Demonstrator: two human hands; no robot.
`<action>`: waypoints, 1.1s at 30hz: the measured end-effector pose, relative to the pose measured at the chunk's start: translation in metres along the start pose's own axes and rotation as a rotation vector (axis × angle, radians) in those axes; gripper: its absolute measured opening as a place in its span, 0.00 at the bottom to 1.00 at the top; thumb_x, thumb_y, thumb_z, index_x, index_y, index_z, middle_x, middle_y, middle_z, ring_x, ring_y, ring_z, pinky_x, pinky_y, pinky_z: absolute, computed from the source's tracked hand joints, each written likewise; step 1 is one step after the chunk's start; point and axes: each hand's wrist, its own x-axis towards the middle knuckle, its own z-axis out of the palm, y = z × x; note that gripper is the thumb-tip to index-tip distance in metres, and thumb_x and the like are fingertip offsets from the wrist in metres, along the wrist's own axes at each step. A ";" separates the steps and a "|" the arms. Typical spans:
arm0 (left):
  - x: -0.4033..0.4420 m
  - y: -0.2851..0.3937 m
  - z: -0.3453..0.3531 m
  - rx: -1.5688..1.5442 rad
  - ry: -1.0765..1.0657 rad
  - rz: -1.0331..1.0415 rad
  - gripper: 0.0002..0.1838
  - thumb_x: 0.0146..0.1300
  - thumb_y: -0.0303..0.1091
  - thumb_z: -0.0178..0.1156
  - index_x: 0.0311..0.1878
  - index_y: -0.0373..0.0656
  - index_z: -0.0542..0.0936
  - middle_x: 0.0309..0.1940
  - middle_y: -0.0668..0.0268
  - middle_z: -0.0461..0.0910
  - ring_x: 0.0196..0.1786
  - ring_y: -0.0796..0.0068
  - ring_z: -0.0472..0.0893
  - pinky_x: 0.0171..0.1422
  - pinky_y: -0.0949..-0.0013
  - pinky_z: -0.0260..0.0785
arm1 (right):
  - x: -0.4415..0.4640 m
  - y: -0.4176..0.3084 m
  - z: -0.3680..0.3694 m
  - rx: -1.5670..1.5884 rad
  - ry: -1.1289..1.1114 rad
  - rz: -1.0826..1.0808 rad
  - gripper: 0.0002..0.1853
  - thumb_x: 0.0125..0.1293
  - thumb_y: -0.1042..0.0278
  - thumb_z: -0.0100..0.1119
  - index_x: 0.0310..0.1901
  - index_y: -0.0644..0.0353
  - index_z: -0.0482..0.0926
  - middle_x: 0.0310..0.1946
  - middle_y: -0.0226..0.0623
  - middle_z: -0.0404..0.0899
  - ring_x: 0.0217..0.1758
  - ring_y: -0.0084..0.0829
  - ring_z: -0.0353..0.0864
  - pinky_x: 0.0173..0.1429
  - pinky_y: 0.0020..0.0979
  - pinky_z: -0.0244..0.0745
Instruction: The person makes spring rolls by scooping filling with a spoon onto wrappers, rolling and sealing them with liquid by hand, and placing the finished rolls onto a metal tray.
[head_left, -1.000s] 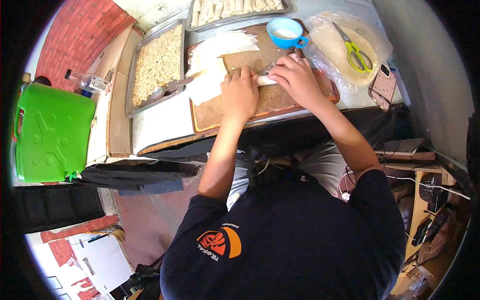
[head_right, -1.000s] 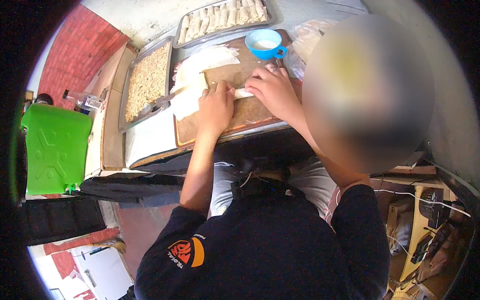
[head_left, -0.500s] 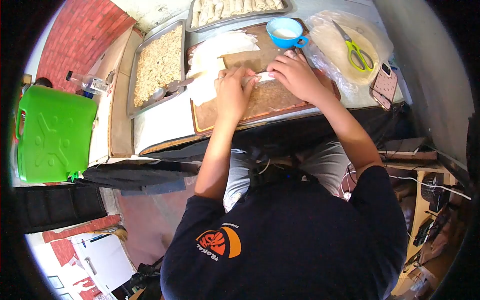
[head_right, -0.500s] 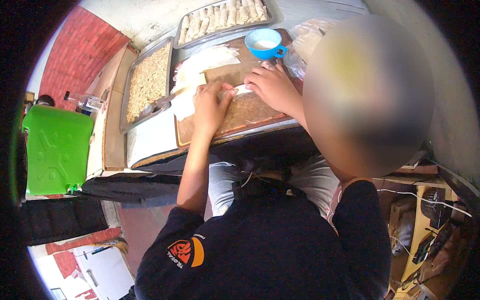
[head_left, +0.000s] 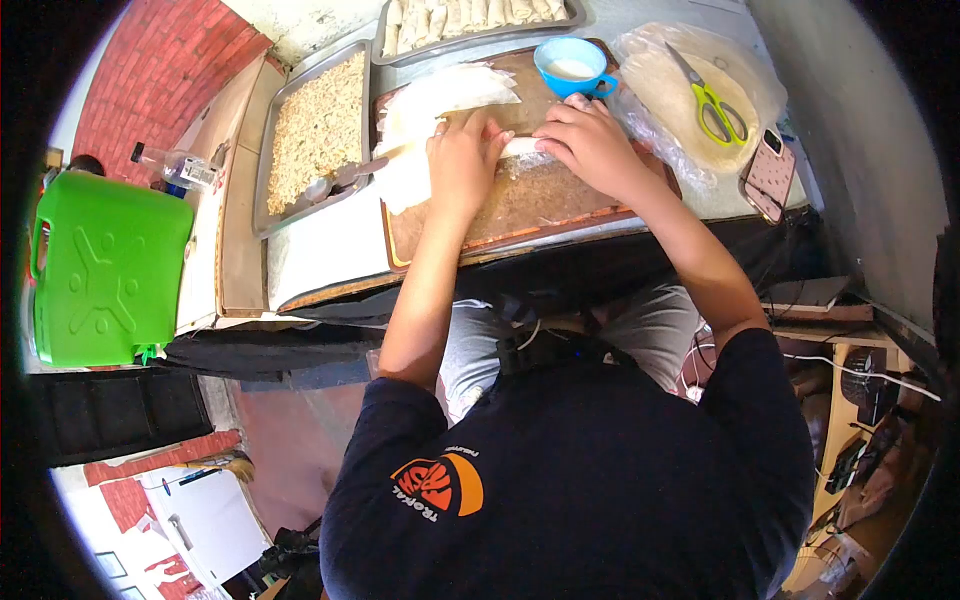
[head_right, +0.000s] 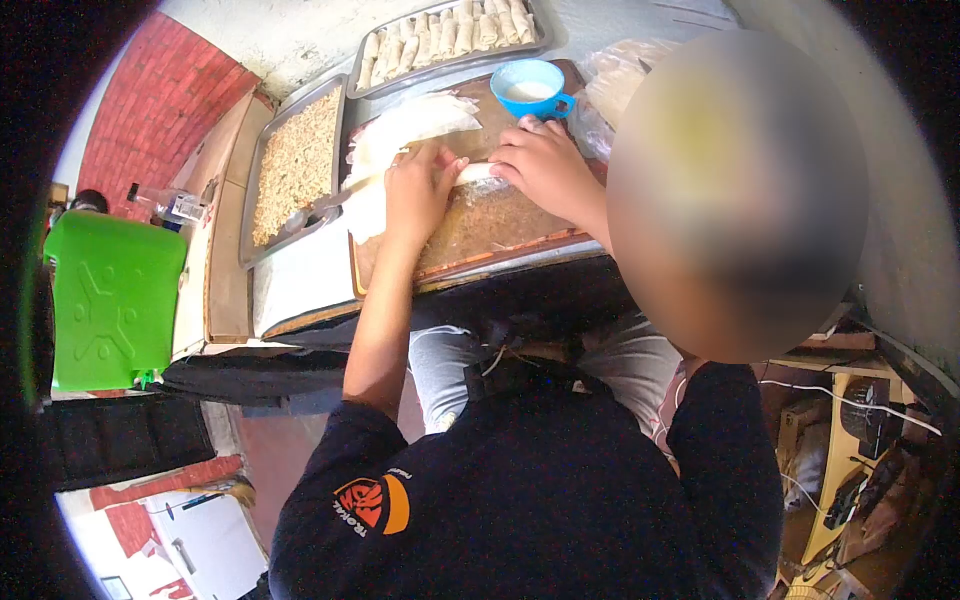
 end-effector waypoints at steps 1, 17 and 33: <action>0.000 0.000 0.000 -0.038 -0.006 -0.002 0.09 0.59 0.40 0.68 0.35 0.46 0.83 0.32 0.61 0.83 0.40 0.54 0.81 0.49 0.54 0.66 | 0.001 0.002 0.004 -0.009 0.002 0.005 0.08 0.63 0.60 0.63 0.38 0.54 0.84 0.37 0.31 0.78 0.49 0.38 0.74 0.56 0.41 0.66; 0.014 -0.003 -0.019 -0.041 -0.238 -0.066 0.13 0.65 0.43 0.63 0.42 0.45 0.87 0.36 0.56 0.86 0.43 0.53 0.83 0.51 0.55 0.71 | 0.017 -0.011 0.005 -0.074 -0.028 -0.013 0.11 0.64 0.64 0.61 0.44 0.57 0.82 0.40 0.36 0.79 0.51 0.41 0.74 0.56 0.42 0.67; -0.053 0.069 -0.103 -0.711 0.175 -0.044 0.26 0.52 0.29 0.73 0.57 0.40 0.80 0.53 0.63 0.82 0.54 0.69 0.79 0.63 0.65 0.67 | 0.007 -0.082 -0.056 1.114 0.029 0.266 0.15 0.67 0.67 0.65 0.53 0.64 0.79 0.47 0.33 0.82 0.49 0.22 0.79 0.56 0.28 0.73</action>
